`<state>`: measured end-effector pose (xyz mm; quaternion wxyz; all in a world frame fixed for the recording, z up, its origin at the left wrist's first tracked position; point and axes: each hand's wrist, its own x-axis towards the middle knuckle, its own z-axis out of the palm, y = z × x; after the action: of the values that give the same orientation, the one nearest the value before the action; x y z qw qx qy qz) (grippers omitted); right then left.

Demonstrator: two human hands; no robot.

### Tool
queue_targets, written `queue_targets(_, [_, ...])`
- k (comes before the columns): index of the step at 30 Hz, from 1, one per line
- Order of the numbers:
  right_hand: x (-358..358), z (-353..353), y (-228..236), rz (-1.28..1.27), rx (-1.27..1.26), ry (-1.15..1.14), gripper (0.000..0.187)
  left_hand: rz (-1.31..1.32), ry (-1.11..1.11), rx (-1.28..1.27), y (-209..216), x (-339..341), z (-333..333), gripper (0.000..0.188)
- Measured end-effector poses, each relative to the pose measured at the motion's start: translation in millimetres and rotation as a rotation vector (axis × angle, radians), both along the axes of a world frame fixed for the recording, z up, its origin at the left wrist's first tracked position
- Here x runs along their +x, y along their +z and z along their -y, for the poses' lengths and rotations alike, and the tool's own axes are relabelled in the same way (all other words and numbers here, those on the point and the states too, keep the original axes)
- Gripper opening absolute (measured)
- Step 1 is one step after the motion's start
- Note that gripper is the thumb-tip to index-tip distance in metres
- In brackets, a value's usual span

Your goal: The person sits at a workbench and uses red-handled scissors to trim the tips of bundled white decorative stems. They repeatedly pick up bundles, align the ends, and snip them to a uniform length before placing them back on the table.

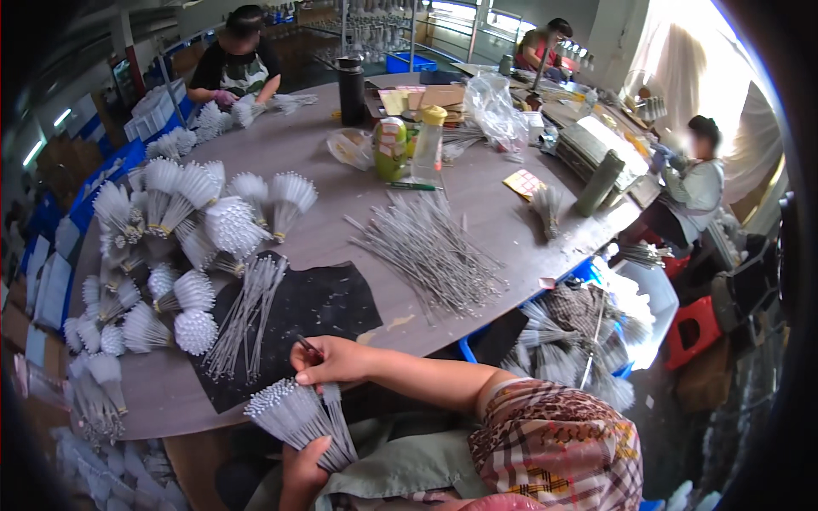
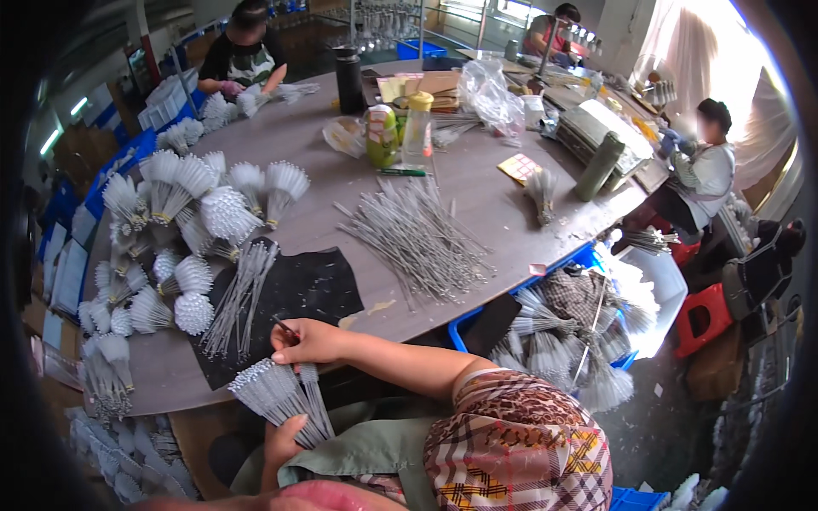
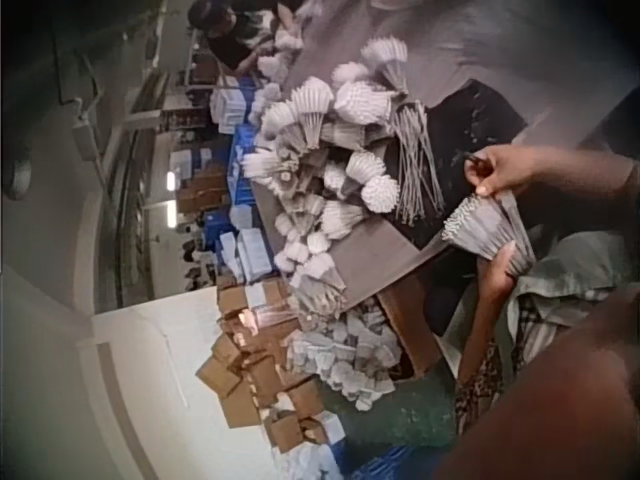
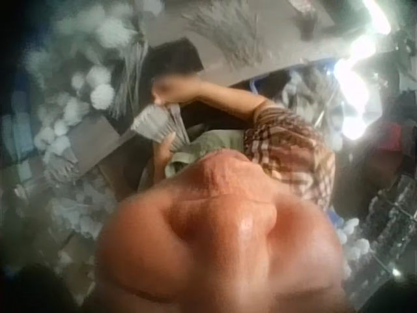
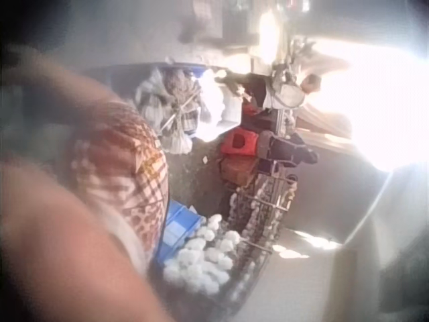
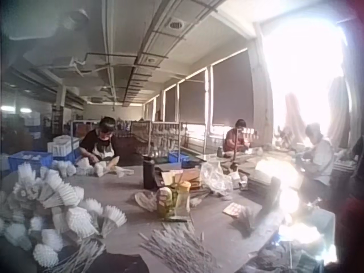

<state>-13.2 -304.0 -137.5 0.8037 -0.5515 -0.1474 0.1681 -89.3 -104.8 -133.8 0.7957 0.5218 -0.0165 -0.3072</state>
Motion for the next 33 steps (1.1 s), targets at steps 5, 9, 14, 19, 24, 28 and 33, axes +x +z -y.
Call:
queue_targets(5, [7.7, -7.1, -8.3, -0.001, 0.032, 0.024, 0.020, -0.032, 0.015, 0.076, 2.6, 3.1, -5.4, 0.047])
queue_targets(9, [10.9, -5.2, -6.2, 0.097, 0.005, 0.055, 0.022, -0.088, -0.018, -0.050, -0.6, 6.3, -4.9, 0.042])
queue_targets(14, [9.3, 2.7, 1.5, 0.199, -0.050, 0.063, 0.027, -0.161, -0.029, -0.061, -11.2, 7.6, -3.5, 0.048])
queue_targets(19, [12.7, 11.0, 13.2, 0.284, -0.223, 0.196, 0.040, -0.218, 0.018, -0.172, -4.7, -1.4, 2.7, 0.052])
queue_targets(24, [15.1, 4.2, 25.1, 0.237, -0.366, 0.231, 0.050, -0.208, 0.010, -0.178, -8.2, -6.7, 2.1, 0.052])
queue_targets(28, [11.3, -0.1, 17.5, 0.334, -0.273, 0.199, 0.048, -0.217, 0.002, -0.168, -5.7, -10.0, -0.7, 0.052])
queue_targets(33, [9.9, 1.1, 20.4, 0.262, -0.290, 0.217, 0.045, -0.160, 0.071, -0.140, -2.5, -14.5, 2.0, 0.047])
